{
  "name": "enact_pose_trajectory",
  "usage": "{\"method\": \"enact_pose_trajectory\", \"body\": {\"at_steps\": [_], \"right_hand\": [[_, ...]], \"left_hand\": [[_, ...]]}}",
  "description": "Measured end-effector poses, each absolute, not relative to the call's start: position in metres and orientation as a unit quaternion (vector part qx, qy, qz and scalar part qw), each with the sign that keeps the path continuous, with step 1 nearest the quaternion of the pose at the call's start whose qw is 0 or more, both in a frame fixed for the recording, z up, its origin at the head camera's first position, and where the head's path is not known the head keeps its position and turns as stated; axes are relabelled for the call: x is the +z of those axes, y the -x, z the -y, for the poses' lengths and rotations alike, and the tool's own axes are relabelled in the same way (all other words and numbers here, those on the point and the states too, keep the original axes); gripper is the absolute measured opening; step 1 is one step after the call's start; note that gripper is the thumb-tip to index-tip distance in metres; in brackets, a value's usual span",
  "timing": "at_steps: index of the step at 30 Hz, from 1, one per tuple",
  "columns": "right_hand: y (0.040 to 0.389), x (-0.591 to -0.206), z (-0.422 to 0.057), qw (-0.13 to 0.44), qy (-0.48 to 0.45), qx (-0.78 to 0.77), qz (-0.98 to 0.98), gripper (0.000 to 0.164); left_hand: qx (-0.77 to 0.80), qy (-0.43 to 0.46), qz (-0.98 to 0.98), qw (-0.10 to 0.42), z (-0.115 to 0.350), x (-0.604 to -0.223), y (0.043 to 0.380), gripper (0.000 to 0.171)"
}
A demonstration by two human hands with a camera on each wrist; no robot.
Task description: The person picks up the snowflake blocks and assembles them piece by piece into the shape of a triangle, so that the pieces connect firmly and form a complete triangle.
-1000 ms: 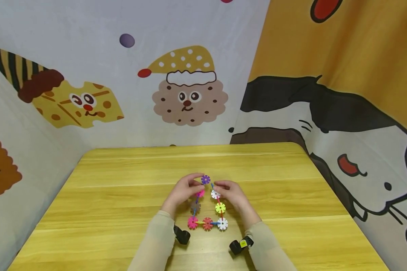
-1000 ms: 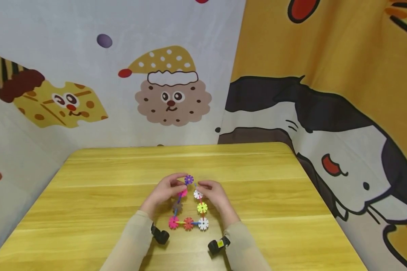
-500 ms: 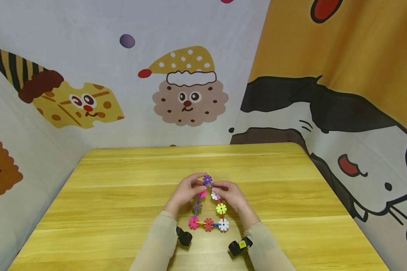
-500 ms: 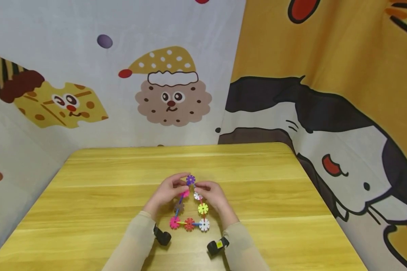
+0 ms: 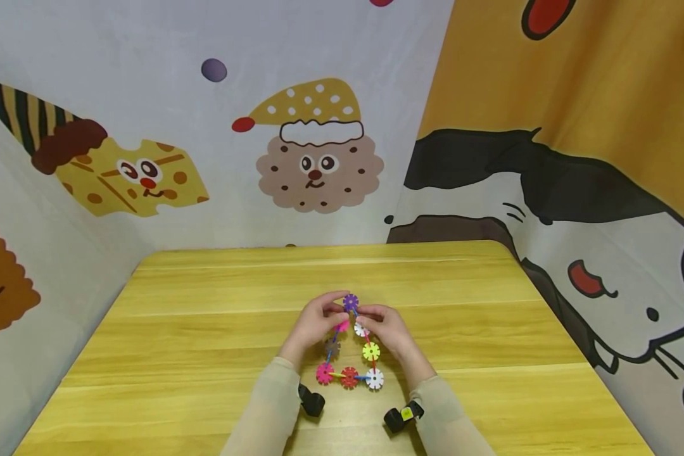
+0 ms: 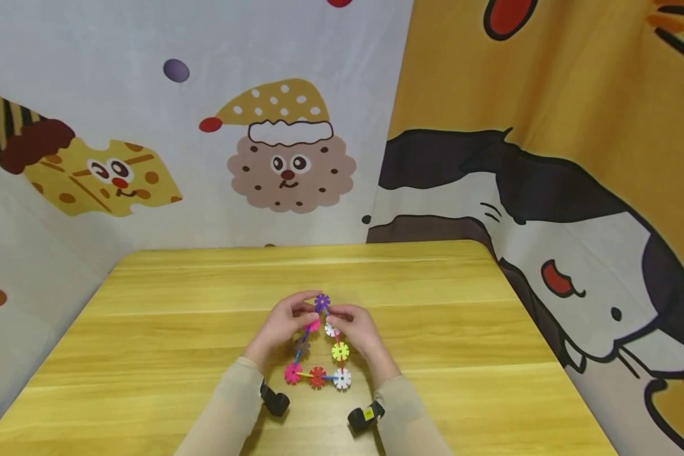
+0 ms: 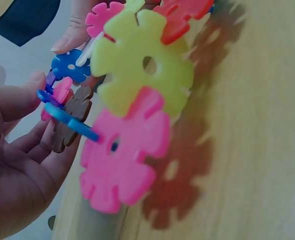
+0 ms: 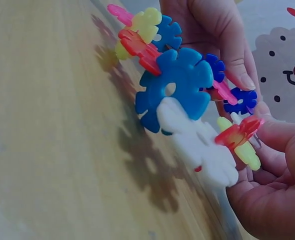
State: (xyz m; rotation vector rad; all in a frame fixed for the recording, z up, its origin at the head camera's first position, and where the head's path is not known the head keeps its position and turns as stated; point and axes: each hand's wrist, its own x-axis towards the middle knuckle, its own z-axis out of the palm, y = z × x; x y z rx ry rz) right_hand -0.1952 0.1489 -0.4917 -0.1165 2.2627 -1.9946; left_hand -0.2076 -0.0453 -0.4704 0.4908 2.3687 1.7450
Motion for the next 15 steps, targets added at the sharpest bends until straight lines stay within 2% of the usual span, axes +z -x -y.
{"method": "enact_pose_trajectory", "body": {"at_steps": [7,15], "right_hand": [[0.1912,-0.4843,-0.1474,0.055,0.036,-0.667,-0.742,0.029],[0.1947,-0.4935,-0.1486,0.040,0.035,-0.672,-0.739,0.029]], "left_hand": [[0.595,-0.153,-0.786,0.068,0.0434,-0.4697,0.2062,0.046],[0.599,-0.159,-0.783,0.054,0.0432,-0.4726,0.2091,0.043]]}}
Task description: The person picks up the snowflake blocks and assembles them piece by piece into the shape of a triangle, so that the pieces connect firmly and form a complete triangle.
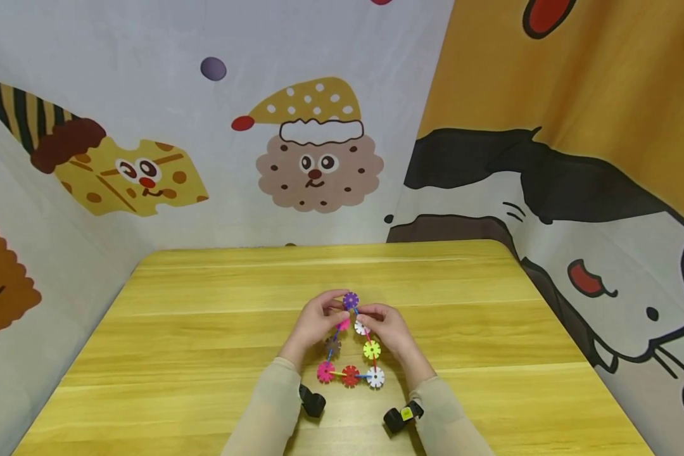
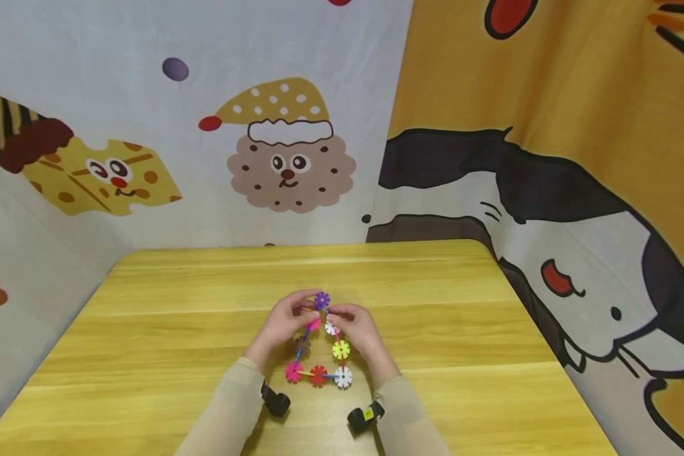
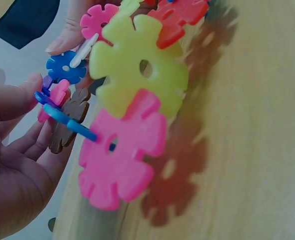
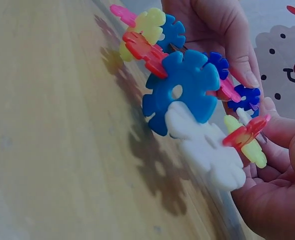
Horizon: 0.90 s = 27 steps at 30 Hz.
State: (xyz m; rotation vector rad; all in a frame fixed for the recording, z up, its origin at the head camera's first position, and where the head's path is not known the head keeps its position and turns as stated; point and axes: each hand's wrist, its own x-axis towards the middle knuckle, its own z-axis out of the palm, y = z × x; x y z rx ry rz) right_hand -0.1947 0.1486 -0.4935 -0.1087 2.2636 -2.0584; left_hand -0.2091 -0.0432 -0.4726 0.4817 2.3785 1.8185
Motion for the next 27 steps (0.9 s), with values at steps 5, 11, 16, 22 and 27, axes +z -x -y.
{"method": "enact_pose_trajectory", "body": {"at_steps": [5,11,16,22,27], "right_hand": [[0.192,-0.492,-0.148,0.037,0.033,-0.664,-0.746,0.029],[0.193,-0.490,-0.146,0.045,0.039,-0.659,-0.749,0.027],[0.194,-0.490,-0.145,0.051,0.044,-0.667,-0.742,0.027],[0.193,-0.490,-0.145,0.042,0.046,-0.676,-0.734,0.030],[0.193,-0.492,-0.146,0.032,0.049,-0.679,-0.732,0.029]], "left_hand": [[0.592,-0.139,-0.793,0.051,0.043,-0.469,0.208,0.034],[0.598,-0.090,-0.797,0.006,0.038,-0.466,0.209,0.021],[0.619,-0.061,-0.783,-0.007,0.034,-0.465,0.211,0.021],[0.629,-0.051,-0.775,-0.008,0.031,-0.465,0.210,0.023],[0.644,-0.041,-0.764,-0.014,0.028,-0.466,0.210,0.021]]}}
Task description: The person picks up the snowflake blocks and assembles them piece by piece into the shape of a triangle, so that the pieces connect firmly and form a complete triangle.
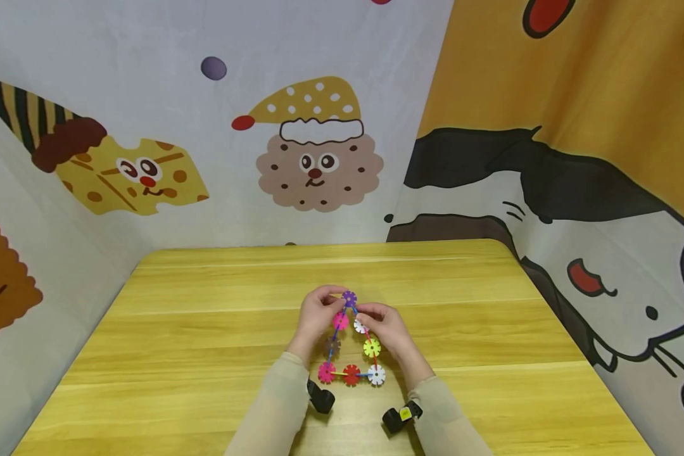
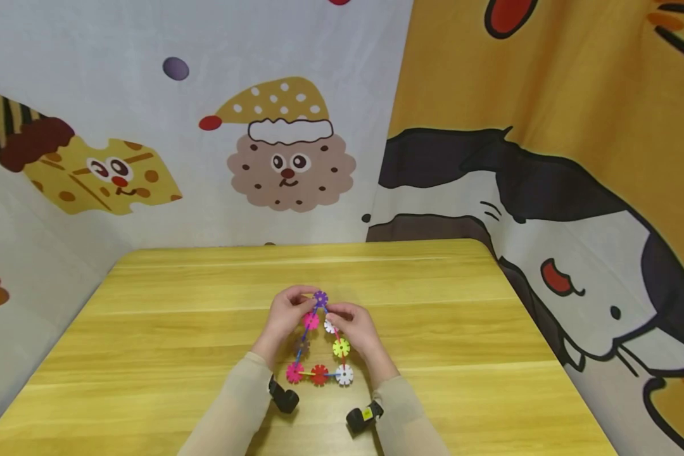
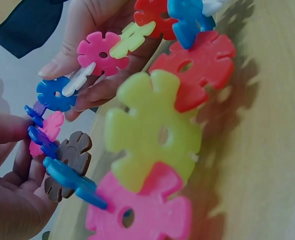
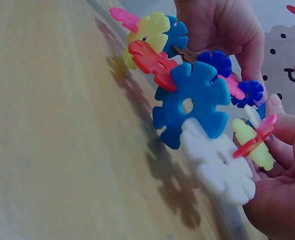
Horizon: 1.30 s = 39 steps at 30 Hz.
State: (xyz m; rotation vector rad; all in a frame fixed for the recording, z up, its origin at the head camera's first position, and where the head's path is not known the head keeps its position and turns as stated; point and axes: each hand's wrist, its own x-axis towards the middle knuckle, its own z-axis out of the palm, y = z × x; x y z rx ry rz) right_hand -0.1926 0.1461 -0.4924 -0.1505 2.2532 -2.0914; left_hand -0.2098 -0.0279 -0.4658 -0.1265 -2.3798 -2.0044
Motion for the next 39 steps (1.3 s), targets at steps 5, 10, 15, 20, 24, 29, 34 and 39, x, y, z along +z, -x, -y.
{"method": "enact_pose_trajectory", "body": {"at_steps": [5,10,15,20,24,29,34,39], "right_hand": [[0.194,-0.494,-0.147,0.028,0.048,-0.690,-0.722,0.029],[0.194,-0.494,-0.148,0.023,0.040,-0.699,-0.713,0.030],[0.191,-0.493,-0.146,0.019,0.028,-0.694,-0.719,0.029],[0.191,-0.492,-0.145,0.012,0.020,-0.686,-0.727,0.027],[0.194,-0.490,-0.144,0.009,0.023,-0.684,-0.729,0.025],[0.196,-0.489,-0.145,0.022,0.035,-0.668,-0.743,0.026],[0.192,-0.492,-0.148,0.016,0.041,-0.629,-0.776,0.023],[0.192,-0.493,-0.148,0.018,0.035,-0.615,-0.787,0.018]], "left_hand": [[-0.653,0.042,0.756,0.021,0.026,-0.466,0.209,0.019],[-0.665,0.036,0.746,0.014,0.024,-0.468,0.210,0.018],[-0.689,0.024,0.725,-0.003,0.024,-0.473,0.211,0.017],[-0.695,0.022,0.718,-0.012,0.025,-0.474,0.211,0.019],[-0.679,0.024,0.734,-0.007,0.026,-0.470,0.210,0.017],[-0.674,0.018,0.738,-0.001,0.030,-0.467,0.210,0.017],[-0.678,0.009,0.735,0.016,0.034,-0.469,0.214,0.019],[-0.678,0.004,0.735,0.025,0.037,-0.471,0.215,0.021]]}}
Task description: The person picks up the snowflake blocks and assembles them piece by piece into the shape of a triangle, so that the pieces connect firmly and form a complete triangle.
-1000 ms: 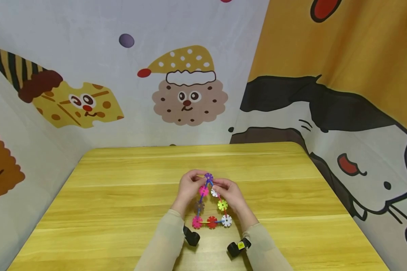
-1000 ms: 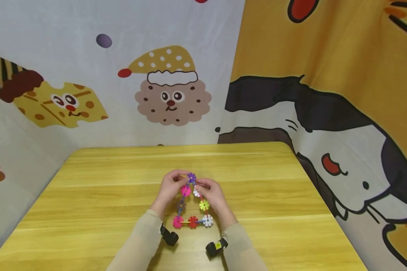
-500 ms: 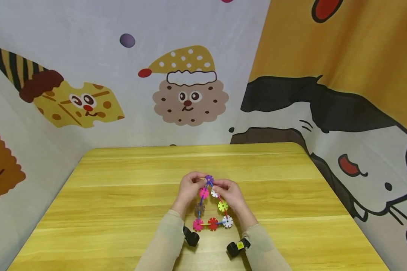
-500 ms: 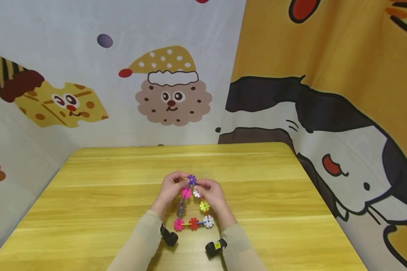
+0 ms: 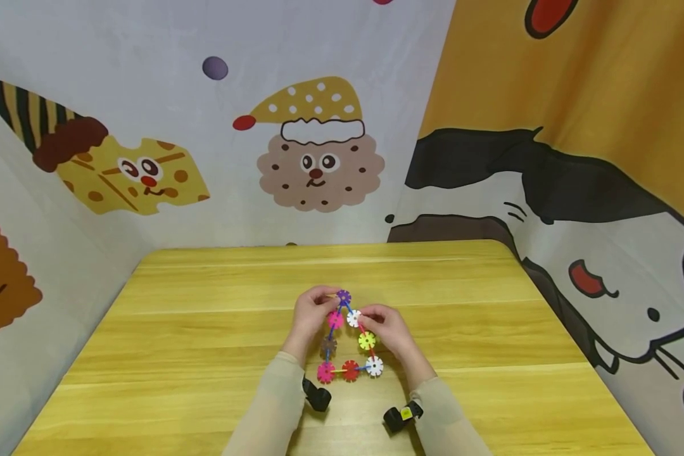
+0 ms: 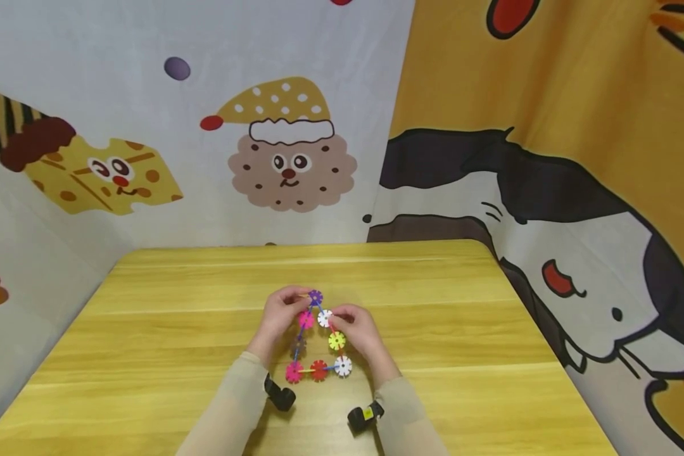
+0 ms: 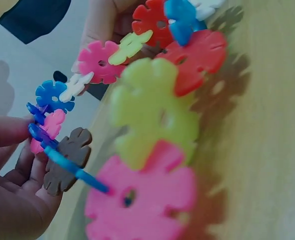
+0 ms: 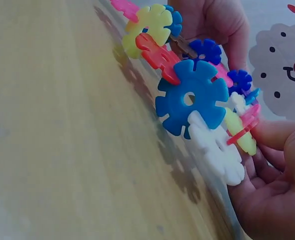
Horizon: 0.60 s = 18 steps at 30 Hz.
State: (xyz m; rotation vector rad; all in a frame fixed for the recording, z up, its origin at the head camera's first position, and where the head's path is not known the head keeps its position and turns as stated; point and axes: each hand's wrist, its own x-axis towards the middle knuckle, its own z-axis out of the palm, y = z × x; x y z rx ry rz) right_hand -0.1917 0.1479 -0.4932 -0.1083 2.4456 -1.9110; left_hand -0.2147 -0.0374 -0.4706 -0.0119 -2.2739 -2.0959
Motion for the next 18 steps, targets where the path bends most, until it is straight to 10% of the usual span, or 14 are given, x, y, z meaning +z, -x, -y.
{"method": "enact_pose_trajectory", "body": {"at_steps": [18], "right_hand": [[0.214,-0.490,-0.140,0.020,-0.004,-0.523,-0.852,0.014]], "left_hand": [[-0.645,-0.021,0.761,0.070,0.055,-0.480,0.212,0.025]]}}
